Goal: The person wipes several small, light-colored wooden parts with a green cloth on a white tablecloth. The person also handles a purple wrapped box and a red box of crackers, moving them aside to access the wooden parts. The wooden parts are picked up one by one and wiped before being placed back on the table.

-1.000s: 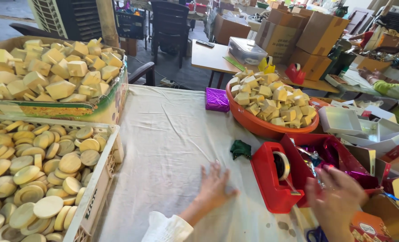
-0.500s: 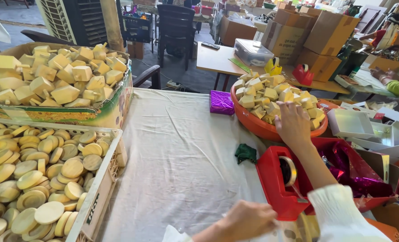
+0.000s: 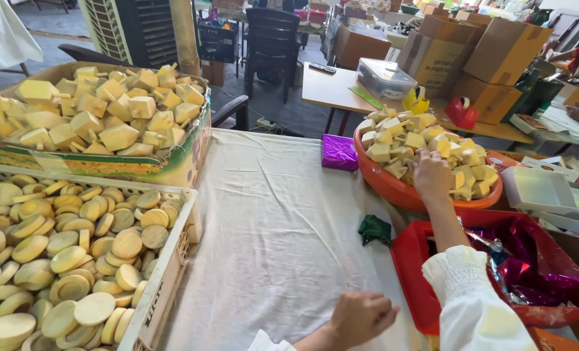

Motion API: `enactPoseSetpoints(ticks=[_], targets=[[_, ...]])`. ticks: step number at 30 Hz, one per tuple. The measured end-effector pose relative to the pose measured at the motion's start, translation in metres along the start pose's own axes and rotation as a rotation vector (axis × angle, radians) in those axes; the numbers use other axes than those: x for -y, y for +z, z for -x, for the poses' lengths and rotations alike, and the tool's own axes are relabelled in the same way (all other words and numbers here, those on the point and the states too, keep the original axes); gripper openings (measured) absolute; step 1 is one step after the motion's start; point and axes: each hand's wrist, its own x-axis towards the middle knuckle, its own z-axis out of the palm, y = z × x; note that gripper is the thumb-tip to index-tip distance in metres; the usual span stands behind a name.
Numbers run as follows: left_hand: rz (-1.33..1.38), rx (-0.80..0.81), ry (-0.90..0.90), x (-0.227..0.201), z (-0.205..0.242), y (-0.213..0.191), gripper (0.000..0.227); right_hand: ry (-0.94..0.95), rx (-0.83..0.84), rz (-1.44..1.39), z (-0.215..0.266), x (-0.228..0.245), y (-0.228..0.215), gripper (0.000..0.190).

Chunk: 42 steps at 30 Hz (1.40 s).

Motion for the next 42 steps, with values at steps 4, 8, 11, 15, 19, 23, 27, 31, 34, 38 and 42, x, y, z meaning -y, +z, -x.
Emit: enactPoseSetpoints(ticks=[4, 8, 11, 15, 19, 23, 27, 31, 34, 38, 42], targets=[[0.077, -0.159, -0.328, -0.002, -0.008, -0.004, 0.029, -0.026, -0.17, -0.071, 0.011, 0.0, -0.029, 0.041], [0.215, -0.404, -0.571, -0.008, -0.025, -0.028, 0.033, 0.088, -0.065, -0.305, 0.029, 0.017, -0.065, 0.047], [0.098, -0.658, -0.372, -0.003, -0.026, -0.026, 0.075, -0.068, 0.27, -0.426, 0.058, 0.016, -0.052, 0.039], [0.079, -0.635, -0.503, 0.01, -0.021, -0.02, 0.078, -0.251, 0.441, -0.49, 0.096, 0.049, -0.101, 0.049], [0.054, -0.372, -0.723, 0.021, -0.012, -0.013, 0.046, -0.235, 0.185, -0.112, 0.084, 0.041, -0.099, 0.041], [-0.014, -0.296, -0.785, 0.011, -0.02, -0.021, 0.039, -0.226, 0.023, -0.048, 0.055, 0.027, -0.075, 0.034], [-0.009, -0.333, -0.787, 0.005, -0.022, -0.027, 0.037, -0.28, -0.098, 0.0, 0.031, 0.011, -0.031, 0.033], [0.026, -0.336, -0.755, 0.007, -0.022, -0.025, 0.035, -0.213, -0.086, -0.043, 0.014, 0.01, -0.012, 0.025], [0.026, -0.345, -0.737, 0.008, -0.022, -0.025, 0.036, -0.196, -0.05, -0.005, 0.002, 0.008, -0.008, 0.016], [0.0, -0.364, -0.729, 0.01, -0.02, -0.023, 0.039, -0.246, -0.128, 0.165, 0.002, 0.012, -0.048, 0.02], [-0.046, -0.374, -0.747, 0.013, -0.022, -0.018, 0.046, -0.215, -0.198, -0.025, 0.03, 0.029, -0.112, 0.017]])
